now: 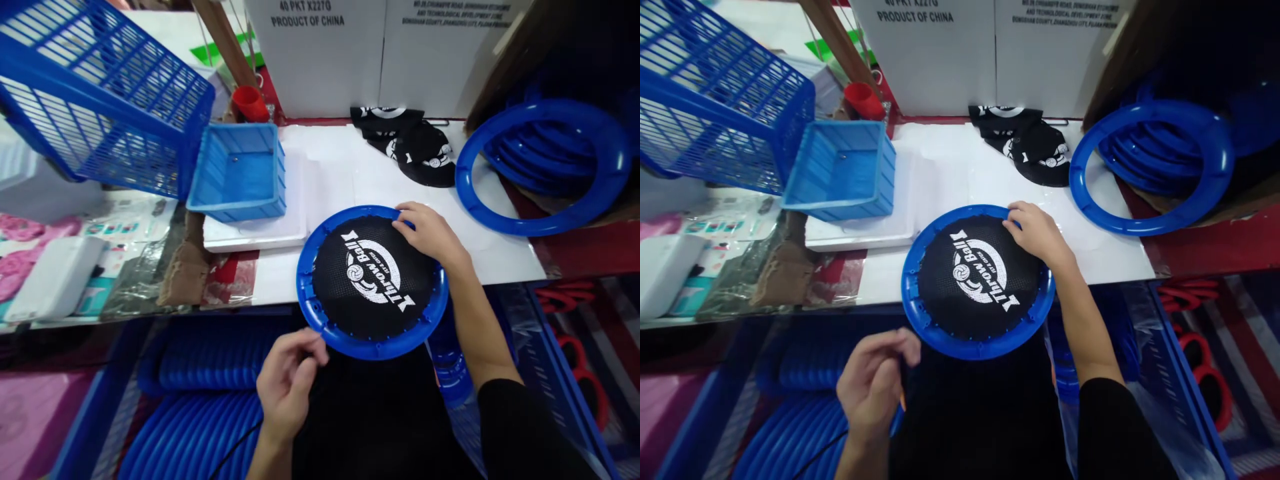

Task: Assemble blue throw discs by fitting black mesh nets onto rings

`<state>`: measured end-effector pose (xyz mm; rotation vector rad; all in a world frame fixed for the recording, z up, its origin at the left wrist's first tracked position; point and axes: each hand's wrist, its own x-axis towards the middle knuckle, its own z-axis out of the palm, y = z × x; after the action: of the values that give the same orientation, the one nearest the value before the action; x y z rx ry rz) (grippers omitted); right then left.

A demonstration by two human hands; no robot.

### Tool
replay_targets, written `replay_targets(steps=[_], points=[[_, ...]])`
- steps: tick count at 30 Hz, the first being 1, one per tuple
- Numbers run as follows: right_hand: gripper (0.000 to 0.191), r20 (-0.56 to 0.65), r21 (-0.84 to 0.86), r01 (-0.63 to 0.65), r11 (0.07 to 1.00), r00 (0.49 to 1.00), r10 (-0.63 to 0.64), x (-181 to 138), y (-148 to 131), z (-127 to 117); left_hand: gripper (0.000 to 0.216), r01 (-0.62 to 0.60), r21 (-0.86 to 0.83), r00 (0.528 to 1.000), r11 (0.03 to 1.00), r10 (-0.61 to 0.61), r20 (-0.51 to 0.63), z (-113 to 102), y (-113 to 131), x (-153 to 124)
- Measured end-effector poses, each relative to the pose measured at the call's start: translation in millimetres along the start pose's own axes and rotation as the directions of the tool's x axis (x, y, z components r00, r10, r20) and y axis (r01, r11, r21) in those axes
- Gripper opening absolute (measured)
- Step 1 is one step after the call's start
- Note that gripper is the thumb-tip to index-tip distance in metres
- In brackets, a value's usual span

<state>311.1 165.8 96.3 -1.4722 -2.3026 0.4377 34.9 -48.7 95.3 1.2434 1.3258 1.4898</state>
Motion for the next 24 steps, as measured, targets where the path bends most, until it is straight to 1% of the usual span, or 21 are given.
replay_targets(steps=[1,2,3,4,6,8,9,10,11,13,14,15,16,17,18,19,20,21,23,24], points=[[0.024,-0.026,-0.041,-0.058,0.997,0.998,0.057,-8.7,-1.3,-2.8,0.021,0.069,-0.176,0.987,0.982,-0.092,-0.131,2.3,-6.0,-17.0],[0.025,-0.058,-0.081,-0.112,0.99,0.993,0.108,-18.6,-3.3,-4.6,0.026,0.163,-0.297,0.95,0.941,-0.231,-0.21,6.7,-13.8,-32.3],[0.025,-0.092,-0.112,-0.159,0.981,0.984,0.15,-29.6,-6.0,-5.4,0.028,0.239,-0.377,0.903,0.895,-0.348,-0.254,13.1,-23.1,-45.7],[0.026,-0.135,-0.137,-0.216,0.967,0.971,0.198,-41.3,-9.5,-5.2,0.031,0.328,-0.433,0.858,0.84,-0.457,-0.236,21.1,-33.1,-57.1],[0.029,-0.205,-0.177,-0.329,0.928,0.934,0.292,-64.8,-18.7,-2.8,0.051,0.504,-0.49,0.756,0.711,-0.638,-0.148,40.2,-53.1,-74.2],[0.031,-0.253,-0.194,-0.412,0.89,0.898,0.36,-86.4,-29.6,-0.4,0.072,0.635,-0.494,0.629,0.594,-0.769,-0.116,60.0,-68.4,-83.8],[0.032,-0.256,-0.184,-0.43,0.884,0.889,0.379,-95.9,-34.6,-0.3,0.082,0.673,-0.485,0.596,0.559,-0.798,-0.093,68.5,-73.2,-85.2],[0.034,-0.241,-0.169,-0.433,0.885,0.889,0.389,-104.3,-38.6,-1.5,0.091,0.684,-0.472,0.592,0.556,-0.801,-0.086,75.0,-75.8,-83.8],[0.035,-0.216,-0.148,-0.424,0.894,0.895,0.389,-111.5,-40.8,-4.2,0.098,0.684,-0.451,0.609,0.573,-0.789,-0.079,79.0,-76.3,-79.3],[0.032,-0.163,-0.096,-0.368,0.925,0.922,0.35,-121.5,-37.4,-14.5,0.1,0.649,-0.407,0.675,0.643,-0.733,-0.081,78.9,-72.6,-60.9],[0.029,-0.169,-0.079,-0.335,0.939,0.933,0.318,-123.9,-30.9,-21.5,0.095,0.637,-0.381,0.703,0.67,-0.708,-0.072,75.1,-69.3,-48.0],[0.025,-0.195,-0.08,-0.302,0.95,0.939,0.282,-124.1,-21.0,-29.0,0.09,0.633,-0.362,0.723,0.685,-0.69,-0.042,69.6,-65.9,-34.1],[0.023,-0.257,-0.106,-0.289,0.952,0.932,0.254,-121.9,-8.1,-36.4,0.085,0.641,-0.346,0.731,0.685,-0.682,0.002,63.0,-62.6,-20.6],[0.027,-0.335,-0.168,-0.298,0.94,0.914,0.23,-117.5,7.2,-43.2,0.081,0.65,-0.335,0.735,0.682,-0.675,0.053,56.2,-59.8,-8.9],[0.035,-0.377,-0.251,-0.33,0.91,0.899,0.222,-111.2,24.0,-48.7,0.079,0.663,-0.33,0.732,0.672,-0.675,0.094,50.2,-57.6,-0.1],[0.045,-0.396,-0.326,-0.387,0.862,0.884,0.247,-103.6,41.1,-53.0,0.076,0.668,-0.34,0.728,0.662,-0.676,0.112,45.6,-55.7,5.1],[0.054,-0.391,-0.377,-0.451,0.809,0.869,0.302,-95.4,57.3,-56.0,0.074,0.669,-0.36,0.726,0.651,-0.676,0.126,42.9,-54.2,6.6],[0.058,-0.36,-0.407,-0.488,0.772,0.863,0.355,-87.4,71.8,-58.2,0.073,0.666,-0.388,0.725,0.637,-0.675,0.136,42.5,-52.8,4.7],[0.056,-0.254,-0.445,-0.466,0.764,0.884,0.392,-74.3,92.8,-61.8,0.069,0.648,-0.456,0.731,0.61,-0.666,0.147,48.0,-50.2,-6.6],[0.052,-0.215,-0.453,-0.448,0.771,0.894,0.393,-69.8,98.6,-63.7,0.067,0.641,-0.485,0.732,0.594,-0.663,0.156,53.0,-48.9,-14.1]])
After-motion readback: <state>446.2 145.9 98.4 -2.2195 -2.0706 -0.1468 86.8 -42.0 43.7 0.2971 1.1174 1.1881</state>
